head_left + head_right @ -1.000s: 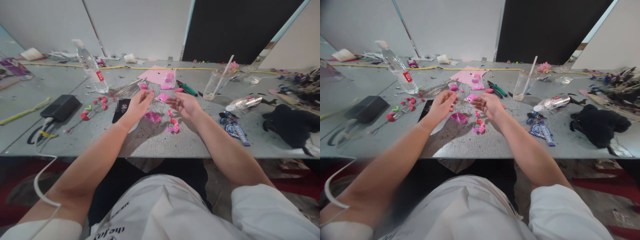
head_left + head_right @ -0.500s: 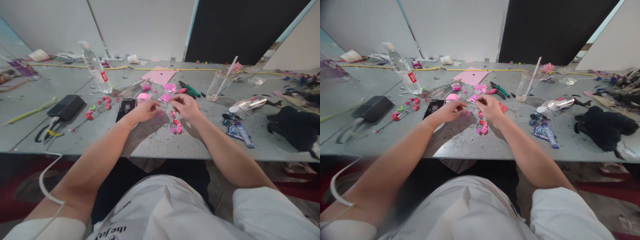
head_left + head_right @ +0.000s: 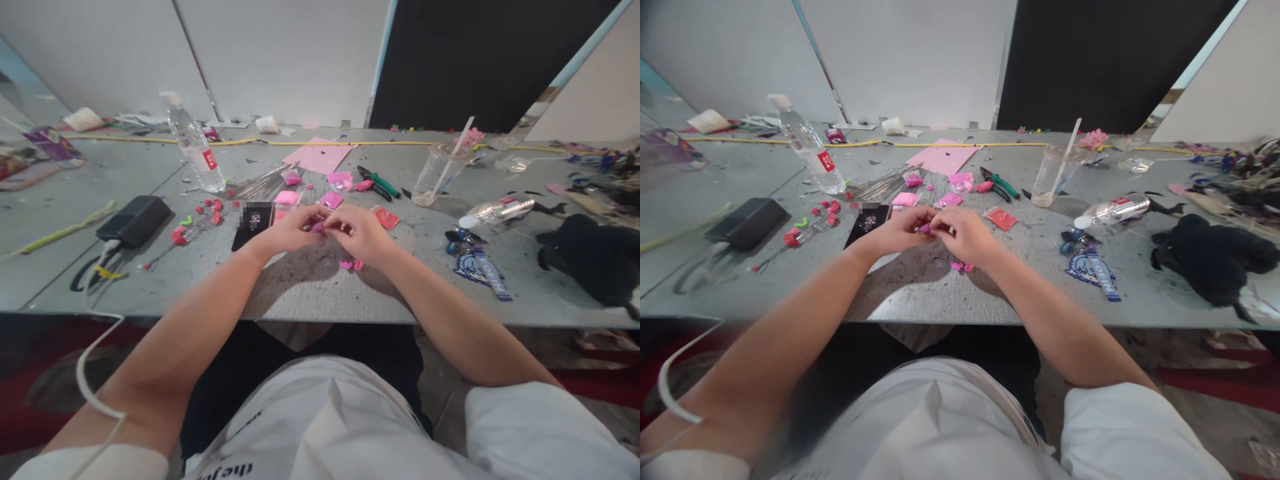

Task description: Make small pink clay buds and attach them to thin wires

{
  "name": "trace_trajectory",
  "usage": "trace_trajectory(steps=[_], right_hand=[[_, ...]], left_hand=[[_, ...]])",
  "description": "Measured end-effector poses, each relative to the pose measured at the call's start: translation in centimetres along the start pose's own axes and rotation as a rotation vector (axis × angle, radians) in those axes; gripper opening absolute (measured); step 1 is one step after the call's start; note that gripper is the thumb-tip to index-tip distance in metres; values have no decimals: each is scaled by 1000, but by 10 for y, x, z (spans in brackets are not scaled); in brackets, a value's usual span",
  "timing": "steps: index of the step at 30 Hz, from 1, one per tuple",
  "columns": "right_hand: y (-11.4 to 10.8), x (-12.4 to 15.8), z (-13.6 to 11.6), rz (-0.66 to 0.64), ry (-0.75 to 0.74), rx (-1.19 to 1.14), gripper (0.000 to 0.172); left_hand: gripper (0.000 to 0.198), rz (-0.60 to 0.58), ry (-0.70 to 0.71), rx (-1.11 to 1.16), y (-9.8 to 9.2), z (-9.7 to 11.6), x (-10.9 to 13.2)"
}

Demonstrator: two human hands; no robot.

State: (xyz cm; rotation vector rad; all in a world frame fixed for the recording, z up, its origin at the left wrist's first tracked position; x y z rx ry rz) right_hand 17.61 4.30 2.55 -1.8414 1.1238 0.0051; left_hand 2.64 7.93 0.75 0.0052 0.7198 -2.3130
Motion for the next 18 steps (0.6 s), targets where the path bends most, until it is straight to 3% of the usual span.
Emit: trace_trajectory(steps=[4,8,18], right_hand=[[5,2,-3,-33,-34,85,18],[4,2,-2,-34,-17,107,13],[7,1,-4,-18,174,40,23]], left_hand=[[26,10,21,-17,-2,1,0],[28,38,0,-108,-6,2,1],[17,189,22,-373,0,6,2]])
Point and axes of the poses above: each hand's wrist, its own x-axis away from the middle knuckle, its own y-axis out of the palm, z = x × y, the point moved 6 cm from there along -x, towards the middle knuckle, and after that the axes turned 11 degrees about -z, right-handed, at the moved point
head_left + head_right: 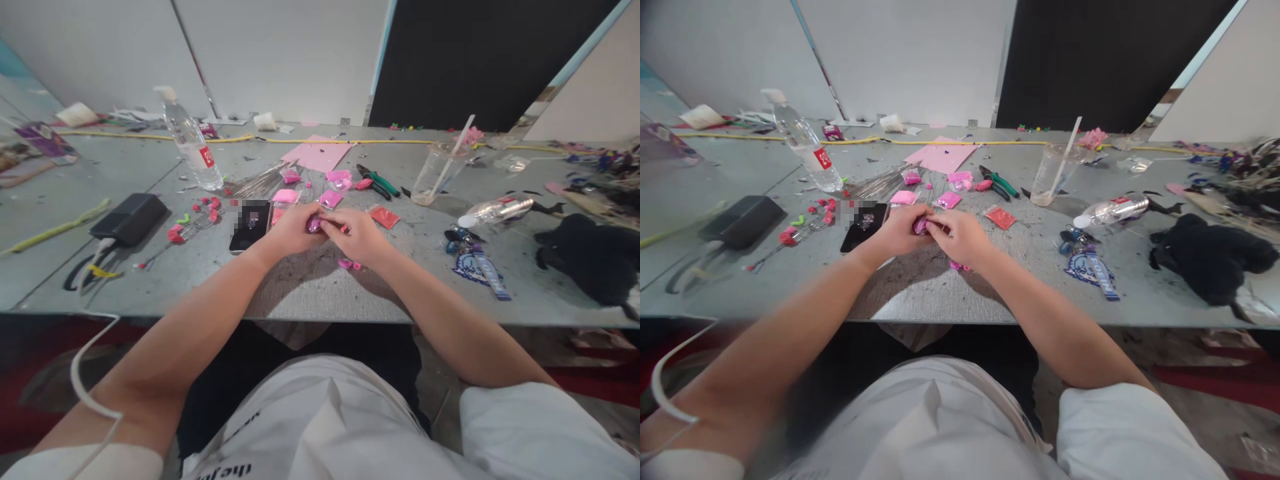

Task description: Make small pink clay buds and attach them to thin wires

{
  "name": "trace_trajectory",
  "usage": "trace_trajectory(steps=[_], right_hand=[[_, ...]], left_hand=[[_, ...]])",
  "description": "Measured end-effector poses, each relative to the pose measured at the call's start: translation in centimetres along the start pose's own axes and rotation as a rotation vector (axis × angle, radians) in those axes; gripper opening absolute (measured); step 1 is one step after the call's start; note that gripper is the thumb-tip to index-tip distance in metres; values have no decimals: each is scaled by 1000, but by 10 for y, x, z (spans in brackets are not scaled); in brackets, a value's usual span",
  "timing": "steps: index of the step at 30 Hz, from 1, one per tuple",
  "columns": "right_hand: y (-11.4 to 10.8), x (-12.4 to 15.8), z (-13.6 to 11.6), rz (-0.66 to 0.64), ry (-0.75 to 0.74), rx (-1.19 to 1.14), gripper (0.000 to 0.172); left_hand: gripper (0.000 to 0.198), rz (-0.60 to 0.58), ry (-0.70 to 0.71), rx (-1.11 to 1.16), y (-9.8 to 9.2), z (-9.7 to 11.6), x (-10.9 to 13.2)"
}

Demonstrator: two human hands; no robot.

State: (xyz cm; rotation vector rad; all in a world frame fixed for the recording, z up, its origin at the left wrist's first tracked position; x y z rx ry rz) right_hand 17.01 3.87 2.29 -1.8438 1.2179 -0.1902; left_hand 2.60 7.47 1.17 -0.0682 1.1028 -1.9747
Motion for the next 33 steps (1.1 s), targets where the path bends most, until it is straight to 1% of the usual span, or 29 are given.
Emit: trace_trajectory(steps=[4,6,9,13,15,17,19,24,30,33], right_hand=[[3,0,4,-22,110,-93,23],[3,-1,9,-10,141,-120,18],[7,-3,18,15,183,-214,17],[15,-4,29,46,265,-402,20],[15,-4,29,54,255,-449,21],[13,-5,24,34,189,-417,20],[10,-6,19,-7,122,-347,19],[10,-8,11,-91,17,-214,20],[17,-7,13,-207,8,-109,28],[16,-1,12,-229,-29,16,34]], left_hand=[[23,20,-7,-40,-1,0,2],[27,30,-16,-57,-3,0,4],[34,33,-25,-91,-4,-1,4],[51,-2,-20,-149,3,-2,2],[60,-3,-18,-180,7,-1,3],[61,0,-13,-204,10,0,3],[54,3,-12,-216,10,1,4],[46,31,-25,-200,3,0,4],[45,23,8,-120,2,4,5],[48,28,19,-85,3,6,6]])
Point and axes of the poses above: each hand's wrist, its own x-axis away from the middle knuckle, its own y-axis out of the palm, z = x × y, the point moved 6 cm from there along -x, towards the middle knuckle, and after that the axes turned 11 degrees about -z, right-handed, at the moved point
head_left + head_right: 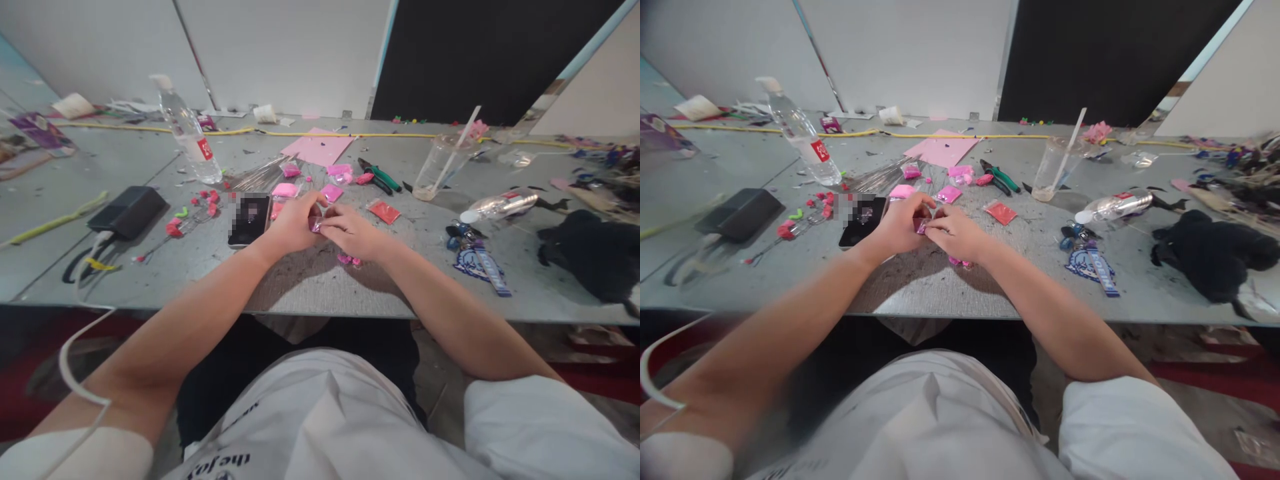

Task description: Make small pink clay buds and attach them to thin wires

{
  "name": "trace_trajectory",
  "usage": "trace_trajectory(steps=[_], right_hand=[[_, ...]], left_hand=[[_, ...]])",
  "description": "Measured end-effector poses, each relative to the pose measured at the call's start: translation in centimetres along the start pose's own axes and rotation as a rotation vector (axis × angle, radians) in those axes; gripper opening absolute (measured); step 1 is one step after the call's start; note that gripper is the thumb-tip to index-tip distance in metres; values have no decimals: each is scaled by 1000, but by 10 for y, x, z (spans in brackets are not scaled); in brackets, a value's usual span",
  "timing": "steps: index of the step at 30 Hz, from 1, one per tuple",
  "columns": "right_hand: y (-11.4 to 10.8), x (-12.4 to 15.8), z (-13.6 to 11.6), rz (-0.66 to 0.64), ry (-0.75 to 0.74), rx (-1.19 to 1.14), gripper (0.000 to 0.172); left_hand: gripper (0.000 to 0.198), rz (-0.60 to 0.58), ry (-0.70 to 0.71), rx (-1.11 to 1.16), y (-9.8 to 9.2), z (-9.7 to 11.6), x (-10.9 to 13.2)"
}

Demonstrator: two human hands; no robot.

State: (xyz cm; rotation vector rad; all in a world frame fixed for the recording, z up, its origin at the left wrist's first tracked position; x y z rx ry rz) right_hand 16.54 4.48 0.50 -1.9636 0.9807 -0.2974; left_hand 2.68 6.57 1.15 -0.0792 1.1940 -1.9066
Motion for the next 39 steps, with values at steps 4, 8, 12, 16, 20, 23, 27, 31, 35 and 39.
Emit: trace_trajectory(steps=[4,8,12,16,20,23,27,31,35,39], right_hand=[[-14,11,1,144,-10,84,39],[-31,13,4,275,-48,-180,27],[-31,9,9,220,-8,-461,22],[-31,11,14,240,84,-469,19],[-27,14,17,136,242,-539,29],[-26,16,14,93,299,-523,26],[-28,15,7,175,270,-363,18],[-28,14,5,252,226,-269,15],[-25,13,9,236,262,-391,12],[-30,15,7,323,295,-318,15]], left_hand=[[59,-5,42,96,-2,2,-1],[40,67,-20,12,-12,-3,-3],[26,33,-47,-62,-11,-4,-4],[24,-18,-30,-83,-5,0,-3],[28,-43,-45,-126,-1,1,-3],[31,-25,-76,-152,-1,1,-3],[28,0,-129,-140,-2,-1,-3],[24,-34,-104,-113,-3,-1,-4],[27,-114,-54,-122,0,1,-2],[32,-127,-11,-127,3,6,1]])
Point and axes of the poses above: each hand's wrist, its own x-axis away from the middle knuckle, its own y-axis out of the palm, z = x × y, the point moved 6 cm from there along -x, towards the middle knuckle, and after that the axes turned 11 degrees about -z, right-handed, at the moved point
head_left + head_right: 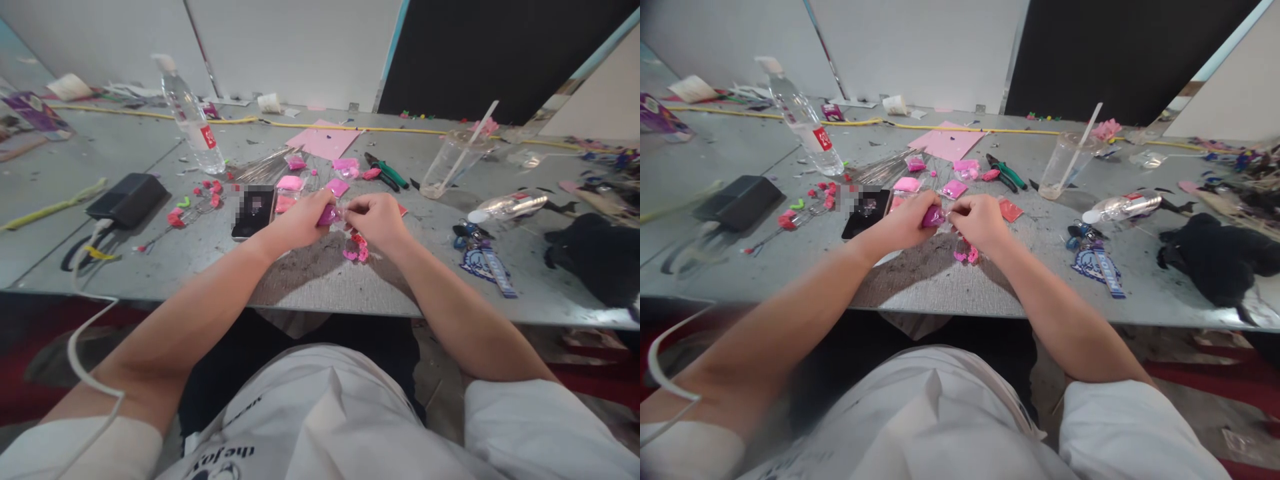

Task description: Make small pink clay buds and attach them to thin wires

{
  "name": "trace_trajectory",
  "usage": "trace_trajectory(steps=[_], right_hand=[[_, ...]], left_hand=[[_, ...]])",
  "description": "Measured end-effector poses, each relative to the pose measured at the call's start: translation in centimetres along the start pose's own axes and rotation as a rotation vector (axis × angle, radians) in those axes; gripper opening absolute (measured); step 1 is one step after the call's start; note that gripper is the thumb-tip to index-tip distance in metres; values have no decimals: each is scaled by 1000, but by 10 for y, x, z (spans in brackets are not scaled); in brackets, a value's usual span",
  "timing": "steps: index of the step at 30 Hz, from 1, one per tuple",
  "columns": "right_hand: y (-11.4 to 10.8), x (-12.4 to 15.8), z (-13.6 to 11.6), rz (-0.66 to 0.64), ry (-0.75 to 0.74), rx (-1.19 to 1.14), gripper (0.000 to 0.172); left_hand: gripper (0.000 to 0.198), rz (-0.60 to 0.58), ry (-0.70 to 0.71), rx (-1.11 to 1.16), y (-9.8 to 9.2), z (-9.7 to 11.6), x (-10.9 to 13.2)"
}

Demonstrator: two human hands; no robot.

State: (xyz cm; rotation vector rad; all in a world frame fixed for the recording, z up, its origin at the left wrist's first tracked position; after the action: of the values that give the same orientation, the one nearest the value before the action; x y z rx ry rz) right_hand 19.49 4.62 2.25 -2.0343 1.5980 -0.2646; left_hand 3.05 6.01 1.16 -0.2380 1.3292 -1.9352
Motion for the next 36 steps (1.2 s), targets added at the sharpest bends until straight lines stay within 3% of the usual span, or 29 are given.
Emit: trace_trajectory(steps=[4,7,14,19,23,29,33,36], right_hand=[[1,1,-2,45,-81,79,17],[10,-2,2,-47,-118,5,18],[33,-6,8,-208,-55,-52,19],[31,-7,3,-224,-206,159,25],[24,-4,-6,-175,-310,345,22],[15,-2,-11,-14,-326,250,21],[24,-2,-5,-119,-267,232,42],[24,-2,-3,-205,-221,102,39]], left_hand=[[33,81,-6,58,1,-5,-2],[34,142,-62,86,2,-19,-6],[43,163,-117,109,9,-39,-8],[46,152,-103,130,8,-33,-8],[31,179,-129,112,0,-29,-8],[22,180,-161,119,-5,-26,-7],[15,146,-153,120,-3,-21,-7],[14,138,-156,120,-2,-19,-7]])
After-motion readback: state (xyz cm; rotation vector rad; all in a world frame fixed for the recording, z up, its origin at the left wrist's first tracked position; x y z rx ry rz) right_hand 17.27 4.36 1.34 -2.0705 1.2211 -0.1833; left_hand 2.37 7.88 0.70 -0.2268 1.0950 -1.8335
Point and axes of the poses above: each hand's wrist, its own x-axis away from the middle knuckle, its own y-axis out of the palm, z = x × y, the point moved 6 cm from there along -x, towards the middle knuckle, and after that the axes turned 11 degrees about -z, right-handed, at the moved point
